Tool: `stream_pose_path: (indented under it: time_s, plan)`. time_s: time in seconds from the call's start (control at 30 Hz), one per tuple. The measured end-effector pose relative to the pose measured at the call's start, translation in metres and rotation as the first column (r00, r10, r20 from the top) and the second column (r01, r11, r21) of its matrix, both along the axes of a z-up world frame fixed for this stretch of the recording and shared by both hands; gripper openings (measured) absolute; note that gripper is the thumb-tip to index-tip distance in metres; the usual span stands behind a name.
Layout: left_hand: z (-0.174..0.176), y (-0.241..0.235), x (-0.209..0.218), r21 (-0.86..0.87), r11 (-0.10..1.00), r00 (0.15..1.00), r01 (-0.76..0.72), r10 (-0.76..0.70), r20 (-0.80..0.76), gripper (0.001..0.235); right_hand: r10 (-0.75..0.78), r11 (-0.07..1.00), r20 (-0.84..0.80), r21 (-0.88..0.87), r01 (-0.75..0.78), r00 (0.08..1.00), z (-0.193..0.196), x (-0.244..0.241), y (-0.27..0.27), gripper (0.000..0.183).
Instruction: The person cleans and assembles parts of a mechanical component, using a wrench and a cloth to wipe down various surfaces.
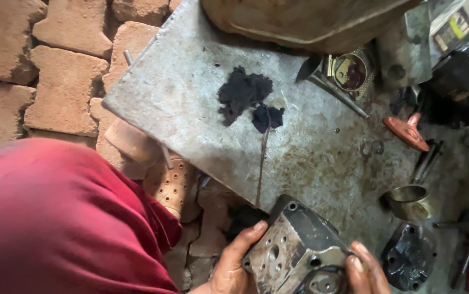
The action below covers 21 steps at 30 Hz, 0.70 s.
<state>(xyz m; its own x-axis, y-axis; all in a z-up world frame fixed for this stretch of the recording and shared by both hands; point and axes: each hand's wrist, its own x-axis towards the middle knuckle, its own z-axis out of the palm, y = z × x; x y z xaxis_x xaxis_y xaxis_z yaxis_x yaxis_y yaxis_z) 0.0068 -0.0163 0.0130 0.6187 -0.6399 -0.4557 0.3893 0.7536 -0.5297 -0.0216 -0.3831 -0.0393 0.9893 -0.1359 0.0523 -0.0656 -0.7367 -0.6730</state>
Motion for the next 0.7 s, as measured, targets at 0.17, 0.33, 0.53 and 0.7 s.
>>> stream_pose_path:
  time_s: [0.17, 0.33, 0.53, 0.7]
  plan:
    - [0.005, 0.003, -0.001, -0.110, 0.994, 0.983, -0.016, 0.036, 0.178, 0.054, 0.242, 0.938, 0.046, -0.267, -0.221, 0.969, 0.094, 0.074, 0.064, 0.032]
    - [0.015, 0.004, -0.004, -0.106, 0.994, 0.980, 0.024, -0.002, 0.201, 0.057, 0.367, 0.824, 0.094, -0.493, -0.277, 0.925, 0.154, 0.083, 0.213, 0.028]
    - [0.011, 0.002, -0.004, -0.006, 0.999, 0.991, 0.047, -0.046, 0.129, 0.058, 0.420, 0.673, 0.027, -0.680, -0.291, 0.907, 0.214, 0.095, 0.342, 0.027]
    - [0.015, 0.000, -0.005, -0.113, 0.994, 0.977, 0.001, 0.023, 0.213, 0.063, 0.450, 0.684, 0.020, -0.650, -0.330, 0.893, 0.223, 0.106, 0.355, 0.028]
